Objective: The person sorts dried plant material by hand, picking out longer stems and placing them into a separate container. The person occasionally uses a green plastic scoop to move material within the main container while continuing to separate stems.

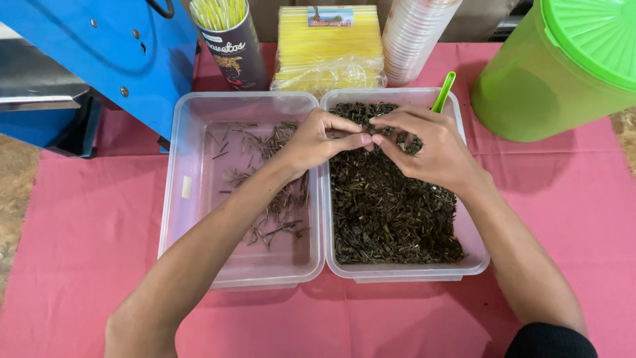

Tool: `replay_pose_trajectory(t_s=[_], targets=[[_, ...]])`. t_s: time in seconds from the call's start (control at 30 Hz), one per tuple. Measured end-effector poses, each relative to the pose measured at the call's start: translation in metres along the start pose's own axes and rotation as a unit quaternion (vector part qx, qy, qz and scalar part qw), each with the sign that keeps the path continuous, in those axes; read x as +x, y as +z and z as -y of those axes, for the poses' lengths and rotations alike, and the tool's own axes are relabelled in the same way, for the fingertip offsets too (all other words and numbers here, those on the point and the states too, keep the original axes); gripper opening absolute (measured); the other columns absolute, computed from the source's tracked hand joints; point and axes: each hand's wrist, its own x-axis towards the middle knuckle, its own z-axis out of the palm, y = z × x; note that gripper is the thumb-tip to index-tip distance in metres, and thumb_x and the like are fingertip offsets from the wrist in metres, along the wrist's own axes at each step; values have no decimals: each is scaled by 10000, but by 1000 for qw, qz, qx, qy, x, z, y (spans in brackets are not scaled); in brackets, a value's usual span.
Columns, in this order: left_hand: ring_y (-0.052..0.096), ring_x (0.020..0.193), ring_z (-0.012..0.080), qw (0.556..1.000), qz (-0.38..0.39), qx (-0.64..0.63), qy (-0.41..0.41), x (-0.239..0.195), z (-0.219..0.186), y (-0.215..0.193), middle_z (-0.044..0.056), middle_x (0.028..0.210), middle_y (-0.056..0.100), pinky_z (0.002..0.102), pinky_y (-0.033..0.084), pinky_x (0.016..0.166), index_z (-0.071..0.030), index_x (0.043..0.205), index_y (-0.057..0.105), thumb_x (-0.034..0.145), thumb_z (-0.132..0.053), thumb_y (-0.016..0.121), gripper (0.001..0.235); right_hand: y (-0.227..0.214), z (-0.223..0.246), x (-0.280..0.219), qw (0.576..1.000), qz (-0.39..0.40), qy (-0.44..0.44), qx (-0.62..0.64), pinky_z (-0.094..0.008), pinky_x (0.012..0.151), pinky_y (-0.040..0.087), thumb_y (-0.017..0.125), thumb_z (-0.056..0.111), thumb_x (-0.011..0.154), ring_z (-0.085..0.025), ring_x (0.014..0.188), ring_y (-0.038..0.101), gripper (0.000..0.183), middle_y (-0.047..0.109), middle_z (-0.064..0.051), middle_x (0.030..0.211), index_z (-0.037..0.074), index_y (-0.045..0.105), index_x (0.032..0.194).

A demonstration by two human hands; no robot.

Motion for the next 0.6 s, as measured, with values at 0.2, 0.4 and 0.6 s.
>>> replay_pose_trajectory(t_s=[0.2,0.4,0.6], targets=[[758,946,243,1000,22,1,15,0,-9,1,177,962,787,440,497,1075,-42,1052,774,925,-126,755,153,-3,2,1,1000,-2,-26,-13,-300,470,532,718,-136,880,-261,598,683,154,759,-227,932,-66,783,1001],[769,899,251,999,32,2,20,0,-12,1,186,941,785,396,552,990,-35,1055,774,931,-110,748,147,-2,5,2,999,5,-30,-28,-277,476,551,729,-154,855,-243,587,682,161,756,-213,910,-65,781,978],[758,906,194,999,-4,2,32,3,6,1,158,938,788,334,577,928,-39,1053,782,923,-119,769,153,-1,-8,-1,1000,-24,-6,-7,-312,507,546,753,-123,877,-257,607,676,139,754,-228,931,-75,770,1007]])
